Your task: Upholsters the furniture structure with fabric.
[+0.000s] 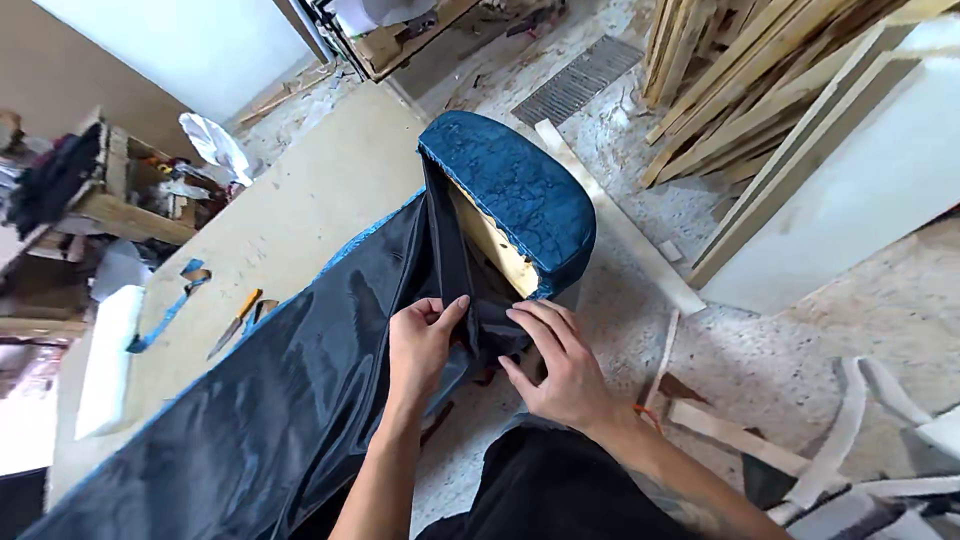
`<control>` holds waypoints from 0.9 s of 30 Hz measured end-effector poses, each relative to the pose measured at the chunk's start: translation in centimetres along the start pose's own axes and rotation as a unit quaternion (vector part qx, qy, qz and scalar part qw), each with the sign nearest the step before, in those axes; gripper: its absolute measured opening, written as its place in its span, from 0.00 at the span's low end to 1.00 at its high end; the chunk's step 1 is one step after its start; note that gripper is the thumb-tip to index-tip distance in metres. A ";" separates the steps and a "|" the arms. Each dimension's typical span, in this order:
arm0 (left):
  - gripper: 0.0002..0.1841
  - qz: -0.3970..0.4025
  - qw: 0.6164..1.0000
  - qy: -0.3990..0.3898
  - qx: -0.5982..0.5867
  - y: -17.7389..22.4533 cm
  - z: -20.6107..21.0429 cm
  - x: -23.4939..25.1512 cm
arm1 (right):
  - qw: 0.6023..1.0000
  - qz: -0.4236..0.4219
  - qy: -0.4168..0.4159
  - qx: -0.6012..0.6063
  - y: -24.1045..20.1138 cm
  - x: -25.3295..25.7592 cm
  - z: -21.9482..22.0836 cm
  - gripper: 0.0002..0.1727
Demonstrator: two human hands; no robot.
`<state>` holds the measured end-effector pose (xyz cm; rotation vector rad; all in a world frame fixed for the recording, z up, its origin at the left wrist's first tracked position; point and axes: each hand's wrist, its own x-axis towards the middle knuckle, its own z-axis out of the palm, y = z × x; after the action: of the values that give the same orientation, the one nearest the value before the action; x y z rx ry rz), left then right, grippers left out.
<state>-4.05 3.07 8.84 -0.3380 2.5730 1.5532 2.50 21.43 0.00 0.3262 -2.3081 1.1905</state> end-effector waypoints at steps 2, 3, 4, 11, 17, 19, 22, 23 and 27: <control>0.15 -0.013 1.000 0.010 -0.021 0.2 0.2 -0.3 | 0.999 0.015 -0.032 0.015 -0.4 0.0 0.8 0.40; 0.15 -0.023 0.999 0.013 -0.031 0.4 0.3 -0.4 | 0.999 0.021 -0.041 0.017 -0.5 -0.1 1.3 0.41; 0.15 -0.032 0.999 0.014 -0.041 0.7 0.4 -0.4 | 0.999 0.021 -0.035 0.016 -0.6 -0.3 1.8 0.38; 0.21 -0.006 0.999 0.025 -0.048 0.9 1.3 -0.1 | 0.996 -0.080 -0.012 -0.041 0.3 -2.1 3.3 0.10; 0.16 0.011 0.996 0.062 -0.067 0.2 3.2 -1.0 | 1.000 -0.019 -0.004 -0.001 0.3 -0.8 0.7 0.18; 0.14 0.039 0.995 0.078 -0.042 -0.2 3.4 -1.3 | 1.000 -0.026 -0.004 -0.016 -0.8 0.8 -0.8 0.35; 0.16 0.098 0.990 0.098 0.019 0.0 3.8 -2.1 | 0.998 -0.054 -0.021 -0.032 -1.8 2.9 -0.2 0.45; 0.16 0.114 0.987 0.107 0.041 0.2 4.0 -2.3 | 0.998 -0.058 -0.017 -0.018 -1.8 3.2 0.5 0.41; 0.15 0.154 0.970 0.129 0.134 0.7 4.9 -2.8 | 0.997 -0.017 0.048 0.061 -0.8 3.3 2.5 0.22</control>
<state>-1.62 8.09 7.76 -0.1203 3.1188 1.2858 -0.75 18.97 1.15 0.3433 -2.1453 1.3046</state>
